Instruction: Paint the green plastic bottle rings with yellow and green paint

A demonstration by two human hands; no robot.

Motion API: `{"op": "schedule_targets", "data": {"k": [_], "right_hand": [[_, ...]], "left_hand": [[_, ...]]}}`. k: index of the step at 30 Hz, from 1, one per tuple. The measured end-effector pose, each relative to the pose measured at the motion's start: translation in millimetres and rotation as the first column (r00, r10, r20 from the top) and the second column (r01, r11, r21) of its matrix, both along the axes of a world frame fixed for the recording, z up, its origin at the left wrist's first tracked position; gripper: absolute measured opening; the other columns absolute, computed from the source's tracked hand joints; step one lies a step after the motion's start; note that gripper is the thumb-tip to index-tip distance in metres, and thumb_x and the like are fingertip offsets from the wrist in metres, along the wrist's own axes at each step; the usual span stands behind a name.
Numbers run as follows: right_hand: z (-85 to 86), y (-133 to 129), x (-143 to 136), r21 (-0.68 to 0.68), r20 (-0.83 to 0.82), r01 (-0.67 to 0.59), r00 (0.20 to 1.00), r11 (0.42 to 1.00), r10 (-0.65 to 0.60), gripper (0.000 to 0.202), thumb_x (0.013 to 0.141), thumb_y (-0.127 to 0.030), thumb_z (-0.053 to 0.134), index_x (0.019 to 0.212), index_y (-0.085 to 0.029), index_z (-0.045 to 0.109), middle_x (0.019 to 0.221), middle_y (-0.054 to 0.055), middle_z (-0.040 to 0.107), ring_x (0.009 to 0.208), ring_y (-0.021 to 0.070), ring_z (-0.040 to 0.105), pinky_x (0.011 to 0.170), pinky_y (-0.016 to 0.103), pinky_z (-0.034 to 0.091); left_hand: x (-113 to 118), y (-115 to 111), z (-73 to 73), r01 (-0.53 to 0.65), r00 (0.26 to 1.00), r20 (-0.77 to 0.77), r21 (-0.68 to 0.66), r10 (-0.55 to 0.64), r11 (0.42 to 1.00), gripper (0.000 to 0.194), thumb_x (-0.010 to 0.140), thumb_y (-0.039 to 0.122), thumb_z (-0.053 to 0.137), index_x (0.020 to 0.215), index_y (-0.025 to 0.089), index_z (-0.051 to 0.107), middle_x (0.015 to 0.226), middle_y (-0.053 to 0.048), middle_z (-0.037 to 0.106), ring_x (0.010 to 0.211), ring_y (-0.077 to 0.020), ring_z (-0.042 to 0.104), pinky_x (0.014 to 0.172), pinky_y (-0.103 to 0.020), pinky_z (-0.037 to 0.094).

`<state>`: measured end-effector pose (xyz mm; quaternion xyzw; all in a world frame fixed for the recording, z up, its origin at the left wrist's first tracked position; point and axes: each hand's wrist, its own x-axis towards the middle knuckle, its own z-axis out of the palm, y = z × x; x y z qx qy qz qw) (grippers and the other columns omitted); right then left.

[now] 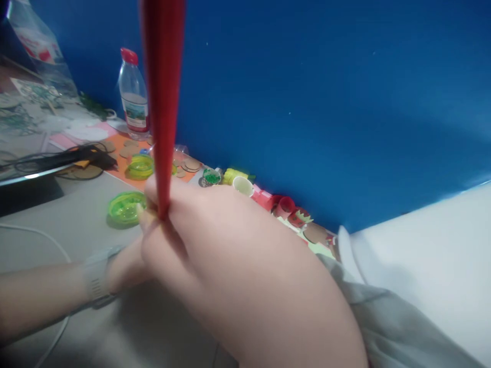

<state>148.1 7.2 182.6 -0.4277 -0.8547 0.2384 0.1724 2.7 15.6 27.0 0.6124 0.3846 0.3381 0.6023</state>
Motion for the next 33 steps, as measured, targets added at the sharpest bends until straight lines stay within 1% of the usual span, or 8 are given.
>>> {"op": "schedule_targets", "data": {"k": [4,8,11,14,20,24,28,33], "right_hand": [[2.9,1,2,-0.018,0.052,0.045,0.998,0.999,-0.044,0.021,0.088,-0.019,0.049,0.067,-0.02,0.047,0.056,-0.004,0.048,0.045,0.0068,0.044,0.037,0.017,0.032],[8.0,0,3,-0.023,0.094,0.092,0.992,0.995,-0.09,0.021,0.089,-0.022,0.047,0.067,-0.021,0.048,0.054,-0.004,0.049,0.044,0.0081,0.045,0.036,0.018,0.032],[9.8,-2,4,0.005,0.108,0.106,0.989,0.994,-0.105,0.022,0.089,-0.025,0.047,0.067,-0.021,0.047,0.054,-0.004,0.048,0.043,0.0077,0.044,0.035,0.018,0.031],[9.5,-3,5,0.029,0.1,0.107,0.989,0.994,-0.11,0.023,0.09,-0.025,0.046,0.068,-0.021,0.048,0.054,-0.004,0.048,0.043,0.0072,0.045,0.035,0.017,0.032],[5.3,1,9,0.038,0.101,0.075,0.992,0.996,-0.079,0.022,0.091,-0.025,0.044,0.07,-0.021,0.051,0.054,-0.004,0.052,0.04,0.0065,0.046,0.032,0.016,0.031],[6.3,0,12,0.075,0.148,0.081,0.985,0.994,-0.092,0.023,0.092,-0.028,0.042,0.072,-0.022,0.052,0.057,-0.003,0.055,0.042,0.008,0.049,0.032,0.017,0.033],[6.5,-1,15,0.109,0.172,0.094,0.979,0.99,-0.111,0.026,0.092,-0.03,0.042,0.07,-0.021,0.052,0.059,-0.002,0.056,0.046,0.0097,0.052,0.035,0.019,0.035],[3.8,2,18,0.122,0.164,0.11,0.978,0.986,-0.129,0.028,0.093,-0.03,0.042,0.068,-0.021,0.051,0.058,-0.001,0.056,0.046,0.01,0.051,0.035,0.022,0.033]], "left_hand": [[0,-1,-3.0,0.0,1.0,0.005,-0.033,0.001,0.999,0.027,0.068,0.043,0.073,0.076,0.019,0.062,0.054,0.005,0.056,0.048,-0.0103,0.047,0.046,-0.021,0.04],[0,-2,-7.3,0.006,1.0,0.014,-0.077,-0.005,0.997,0.031,0.069,0.042,0.073,0.083,0.017,0.062,0.057,0.004,0.058,0.047,-0.0101,0.048,0.044,-0.021,0.041],[1,-3,-10.6,-0.006,1.0,0.015,-0.081,0.007,0.997,0.032,0.069,0.038,0.074,0.088,0.016,0.062,0.066,0.001,0.064,0.053,-0.0107,0.053,0.047,-0.02,0.044],[1,-3,-13.4,-0.014,1.0,0.007,-0.078,0.014,0.997,0.028,0.068,0.033,0.075,0.086,0.015,0.062,0.071,0.0,0.066,0.059,-0.0108,0.057,0.053,-0.018,0.047],[-1,-3,-14.9,0.027,0.998,0.058,-0.081,-0.023,0.996,0.025,0.073,0.031,0.074,0.079,0.016,0.054,0.06,0.005,0.057,0.05,-0.0065,0.05,0.047,-0.015,0.041],[-4,-3,-14.9,0.074,0.993,0.091,-0.042,-0.07,0.996,0.023,0.077,0.031,0.072,0.079,0.017,0.054,0.063,0.006,0.054,0.054,-0.0049,0.048,0.051,-0.013,0.041],[-4,-3,-16.0,0.068,0.998,0.008,-0.002,-0.068,0.998,0.026,0.077,0.035,0.071,0.075,0.018,0.052,0.063,0.005,0.053,0.054,-0.0057,0.047,0.051,-0.015,0.04],[-3,-5,-15.7,0.067,0.995,-0.065,-0.038,-0.07,0.997,0.028,0.078,0.037,0.07,0.075,0.018,0.05,0.064,0.005,0.053,0.053,-0.0067,0.048,0.049,-0.017,0.04]]}}
